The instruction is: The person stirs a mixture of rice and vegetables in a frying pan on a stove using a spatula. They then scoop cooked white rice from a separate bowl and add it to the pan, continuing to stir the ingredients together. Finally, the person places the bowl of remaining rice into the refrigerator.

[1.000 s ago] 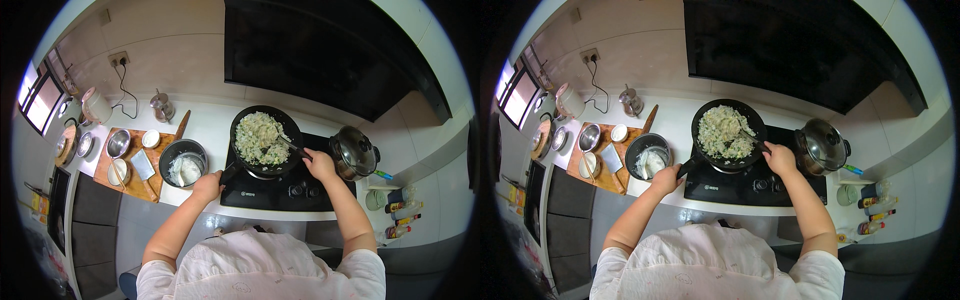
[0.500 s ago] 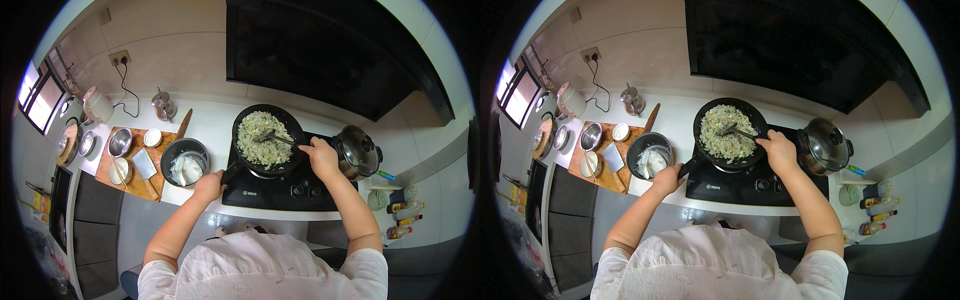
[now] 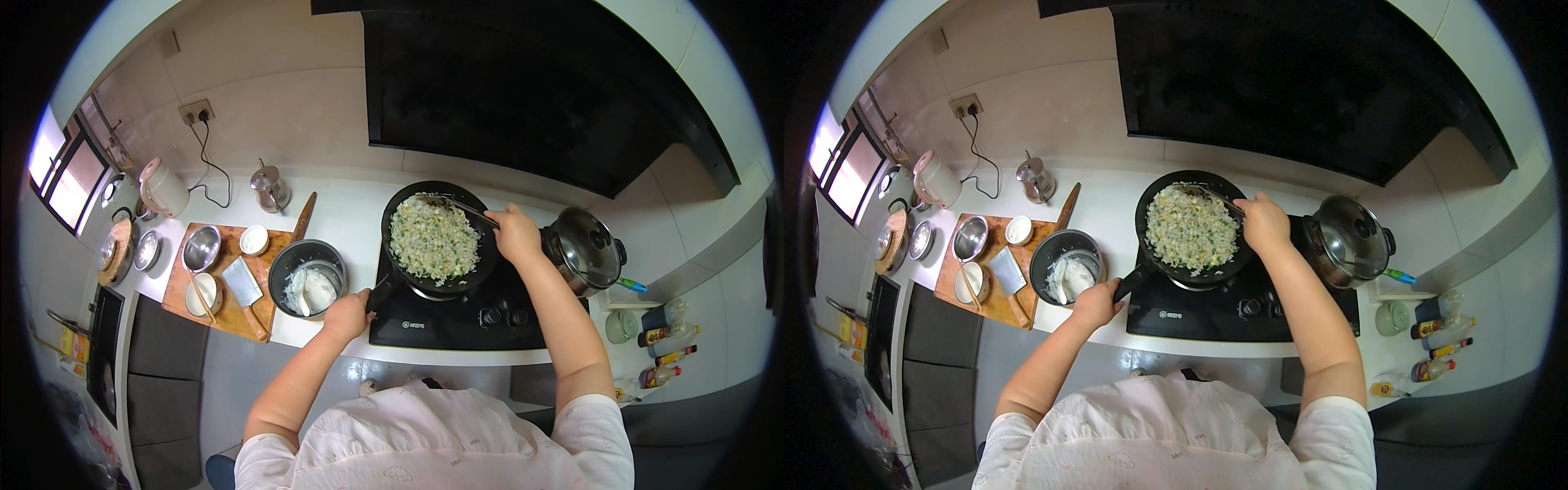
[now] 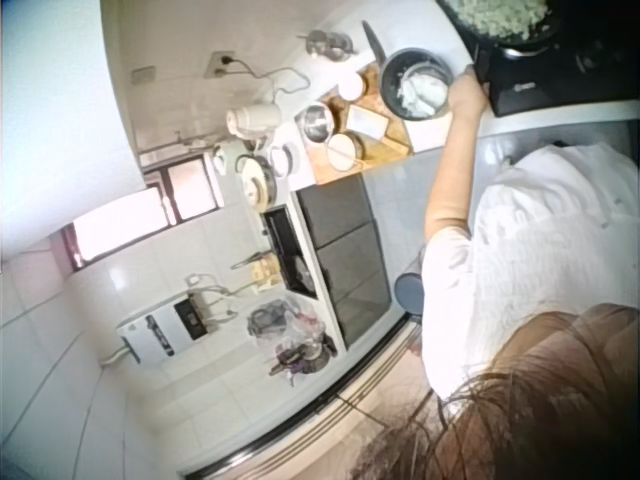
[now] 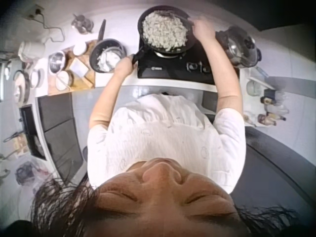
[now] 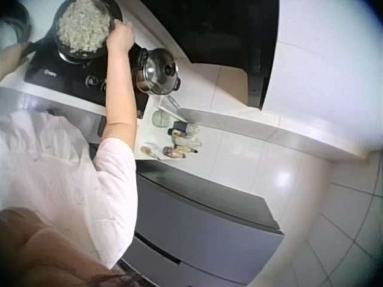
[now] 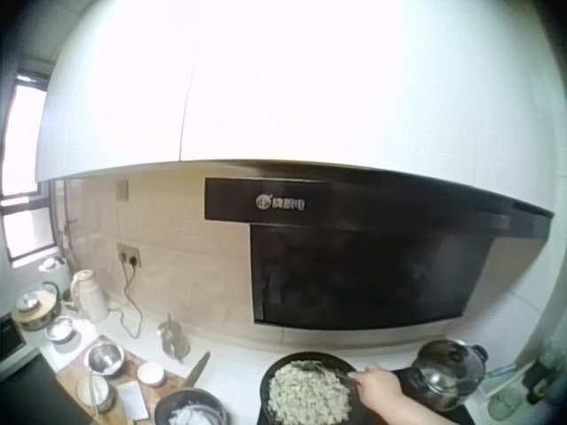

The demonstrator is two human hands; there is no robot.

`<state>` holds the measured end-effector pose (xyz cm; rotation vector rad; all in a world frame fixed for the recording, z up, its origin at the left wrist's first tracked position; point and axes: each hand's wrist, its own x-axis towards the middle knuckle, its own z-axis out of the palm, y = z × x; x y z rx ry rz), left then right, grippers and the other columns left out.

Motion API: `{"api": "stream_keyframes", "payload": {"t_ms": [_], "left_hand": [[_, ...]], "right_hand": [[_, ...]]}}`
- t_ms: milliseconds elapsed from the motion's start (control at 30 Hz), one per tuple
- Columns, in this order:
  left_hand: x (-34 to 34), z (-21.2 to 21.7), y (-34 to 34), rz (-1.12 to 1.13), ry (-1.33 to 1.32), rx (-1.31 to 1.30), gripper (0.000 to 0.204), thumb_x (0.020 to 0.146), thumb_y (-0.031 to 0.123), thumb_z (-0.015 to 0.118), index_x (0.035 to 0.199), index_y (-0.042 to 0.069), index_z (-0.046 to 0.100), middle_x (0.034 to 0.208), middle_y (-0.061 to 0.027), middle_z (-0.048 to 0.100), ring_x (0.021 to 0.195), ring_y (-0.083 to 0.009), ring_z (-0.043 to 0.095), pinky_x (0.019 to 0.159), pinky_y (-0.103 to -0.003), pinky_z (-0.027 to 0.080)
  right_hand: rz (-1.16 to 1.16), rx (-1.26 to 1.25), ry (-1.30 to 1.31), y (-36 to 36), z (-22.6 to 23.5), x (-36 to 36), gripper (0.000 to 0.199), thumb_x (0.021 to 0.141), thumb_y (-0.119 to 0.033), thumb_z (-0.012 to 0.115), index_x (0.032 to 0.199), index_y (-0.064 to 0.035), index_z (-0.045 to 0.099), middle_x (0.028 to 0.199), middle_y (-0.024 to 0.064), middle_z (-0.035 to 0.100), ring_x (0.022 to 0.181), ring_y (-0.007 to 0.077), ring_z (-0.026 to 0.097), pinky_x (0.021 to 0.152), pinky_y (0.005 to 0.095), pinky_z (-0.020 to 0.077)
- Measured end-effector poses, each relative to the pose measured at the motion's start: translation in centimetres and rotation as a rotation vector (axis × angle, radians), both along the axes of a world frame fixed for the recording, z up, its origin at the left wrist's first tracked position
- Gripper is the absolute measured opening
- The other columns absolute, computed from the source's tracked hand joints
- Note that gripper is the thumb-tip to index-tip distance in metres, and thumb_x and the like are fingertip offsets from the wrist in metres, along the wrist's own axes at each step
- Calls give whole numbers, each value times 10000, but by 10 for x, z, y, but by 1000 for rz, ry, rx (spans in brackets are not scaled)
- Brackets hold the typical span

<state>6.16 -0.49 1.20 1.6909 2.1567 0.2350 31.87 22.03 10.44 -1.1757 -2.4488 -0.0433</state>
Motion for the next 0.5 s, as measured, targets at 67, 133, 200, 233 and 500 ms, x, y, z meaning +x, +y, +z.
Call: {"api": "stream_keyframes", "payload": {"t_ms": [67,133,200,233,500], "left_hand": [[0,-1,3,-11,0,-8,351,801,237,679,1081,71,547,842,-169,663,798,-351,651,692,-446,519],[0,-2,2,-7,1,-15,363,801,240,679,1093,69,547,844,-170,663,800,-352,651,697,-446,519],[0,-3,2,-7,1,-12,372,801,242,679,1102,67,546,846,-171,663,801,-353,651,701,-446,519],[-1,-4,1,-8,-2,-4,376,800,242,679,1105,66,546,846,-171,663,802,-354,650,703,-446,519],[-2,-8,1,-17,-11,17,415,795,238,682,1146,63,545,852,-171,665,811,-353,650,718,-440,520]], "right_hand": [[-41,-28,18,4,-16,-11,335,767,-27,597,1057,-162,695,940,145,599,848,348,623,719,426,516],[-11,-38,-9,1,-27,-16,319,773,-26,581,1049,-140,693,920,137,592,840,343,618,714,423,512],[142,-78,-29,-12,-29,-8,329,776,-24,562,1060,-133,687,880,122,572,801,329,610,682,426,499],[187,-68,-80,-19,-27,0,330,776,-24,566,1060,-140,689,879,115,565,790,321,609,670,421,498],[199,30,-316,-63,18,71,266,803,-68,582,1016,-175,700,858,78,535,743,280,603,620,399,494]]}}
